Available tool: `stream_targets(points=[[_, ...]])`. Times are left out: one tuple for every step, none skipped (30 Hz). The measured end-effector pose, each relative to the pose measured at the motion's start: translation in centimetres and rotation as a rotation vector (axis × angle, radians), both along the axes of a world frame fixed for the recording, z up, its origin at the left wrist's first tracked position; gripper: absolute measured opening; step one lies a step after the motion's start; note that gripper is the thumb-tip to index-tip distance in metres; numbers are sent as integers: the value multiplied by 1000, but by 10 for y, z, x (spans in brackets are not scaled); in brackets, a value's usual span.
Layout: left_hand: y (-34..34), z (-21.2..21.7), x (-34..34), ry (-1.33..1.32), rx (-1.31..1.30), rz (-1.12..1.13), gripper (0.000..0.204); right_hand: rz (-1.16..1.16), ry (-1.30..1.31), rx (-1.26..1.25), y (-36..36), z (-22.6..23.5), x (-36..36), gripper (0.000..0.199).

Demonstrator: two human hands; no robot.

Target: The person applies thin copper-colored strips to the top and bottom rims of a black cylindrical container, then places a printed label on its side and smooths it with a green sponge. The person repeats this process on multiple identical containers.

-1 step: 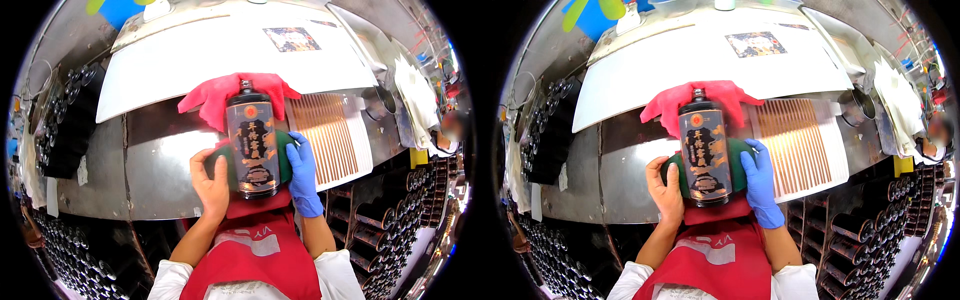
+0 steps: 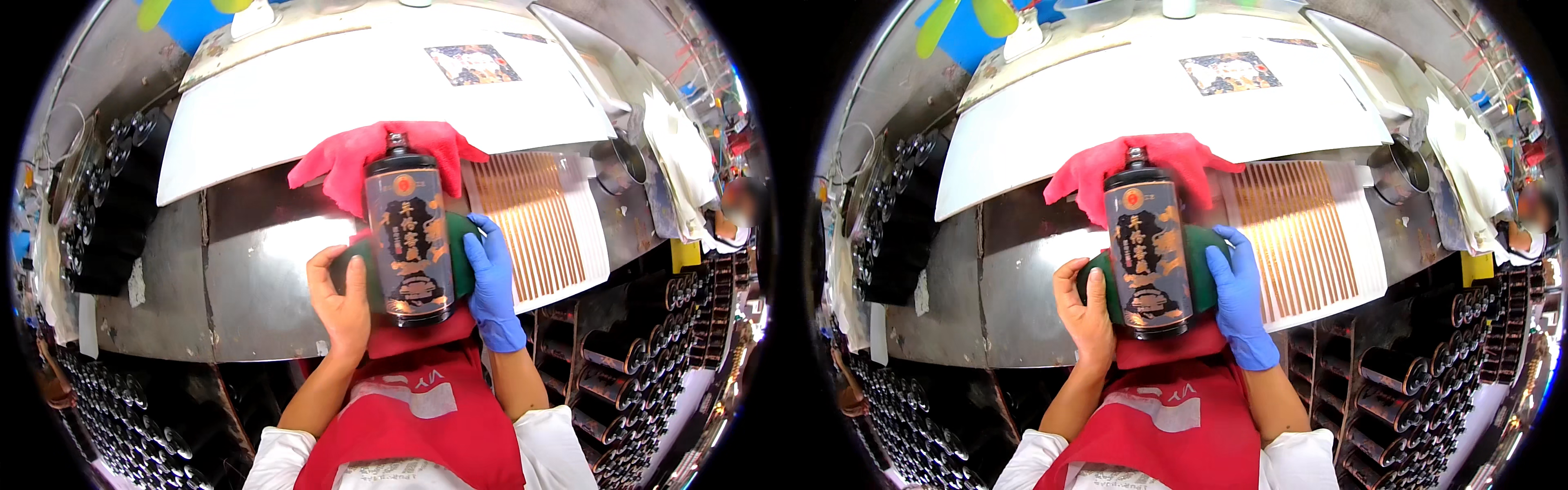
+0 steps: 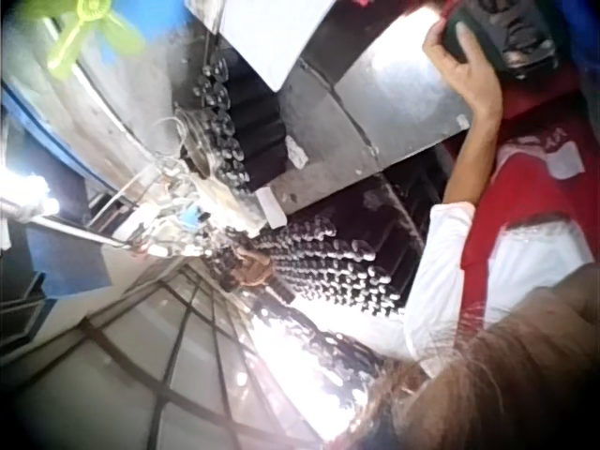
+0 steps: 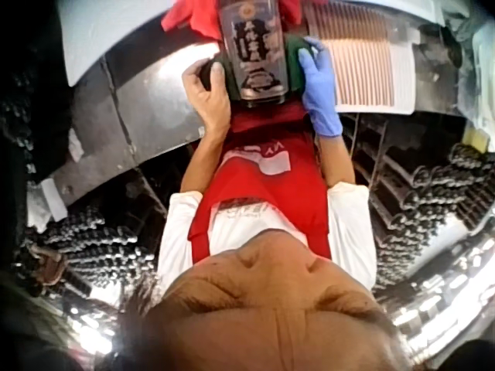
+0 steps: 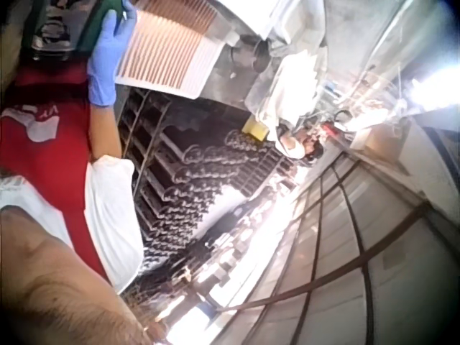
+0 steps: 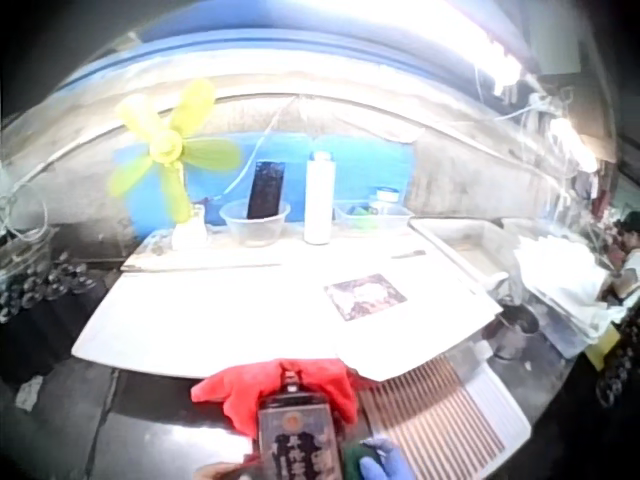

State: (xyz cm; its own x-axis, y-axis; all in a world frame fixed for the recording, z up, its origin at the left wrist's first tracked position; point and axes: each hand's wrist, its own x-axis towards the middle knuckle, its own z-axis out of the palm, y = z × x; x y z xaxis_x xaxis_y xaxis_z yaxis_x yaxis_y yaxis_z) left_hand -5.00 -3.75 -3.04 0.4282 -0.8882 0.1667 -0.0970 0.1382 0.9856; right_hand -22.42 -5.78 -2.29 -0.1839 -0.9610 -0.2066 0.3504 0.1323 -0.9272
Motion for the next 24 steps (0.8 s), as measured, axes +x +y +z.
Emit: stream_targets(points=[[0, -4, 2, -11, 12, 10, 20, 5, -11, -15, -5, -2, 1, 32], [-1, -6, 4, -21, 23, 19, 20, 9, -21, -30, -12, -3, 1, 32], [-2, -4, 4, -55, 28, 22, 21, -17, 104, -93, -21, -5, 2, 32], [-4, -1, 5, -91, 33, 24, 22, -46, 228, -155, -31, -7, 3, 33], [-5, 2, 5, -127, 38, 25, 22, -76, 353, -212, -42, -11, 3, 33], [-6, 2, 8, -191, 36, 39, 22, -136, 376, -289, -55, -16, 0, 35], [-7, 0, 15, -258, 36, 64, 22, -127, 195, -305, -60, -5, 0, 35], [-7, -1, 25, -328, 38, 98, 22, -109, 9, -319, -61, 15, 1, 35], [-5, 0, 35, -390, 50, 133, 23, -61, -97, -317, -52, 37, 3, 23], [-3, -1, 44, -560, 62, 175, 24, 11, 331, -449, -38, 53, -2, 18], [-3, -7, 53, -598, 108, 151, 24, 73, 618, -816, -33, 60, -8, 17], [-1, -14, 63, -638, 158, 140, 24, 164, 904, -951, -15, 68, -5, 25], [1, -19, 69, -756, 146, 126, 24, 365, 992, -1072, 0, 74, -9, 23], [3, -24, 74, -870, 137, 107, 24, 500, 1125, -1131, 17, 76, -10, 28], [6, -25, 80, -888, 220, 51, 26, 645, 1175, -1144, 29, 83, -13, 32], [8, -24, 81, -962, 199, 48, 27, 712, 1185, -1115, 37, 83, -16, 33], [9, -22, 83, -1037, 178, 44, 27, 724, 1139, -1066, 40, 84, -22, 31], [11, -20, 85, -1112, 156, 40, 28, 734, 1093, -1015, 42, 84, -24, 29], [14, -20, 83, -1040, 196, 26, 37, 683, 1012, -982, 39, 85, -24, 29], [16, -12, 78, -938, 120, -30, 42, 632, 933, -945, 31, 87, -23, 28], [19, 1, 68, -836, 44, -86, 47, 580, 855, -906, 22, 89, -22, 27], [22, 12, 54, -727, -30, -152, 52, 445, 872, -872, 12, 89, -20, 27], [26, 26, 40, -717, -123, -268, 62, 415, 867, -845, 9, 85, -22, 28], [29, 36, 28, -714, -219, -375, 74, 386, 853, -829, 6, 79, -22, 29]])
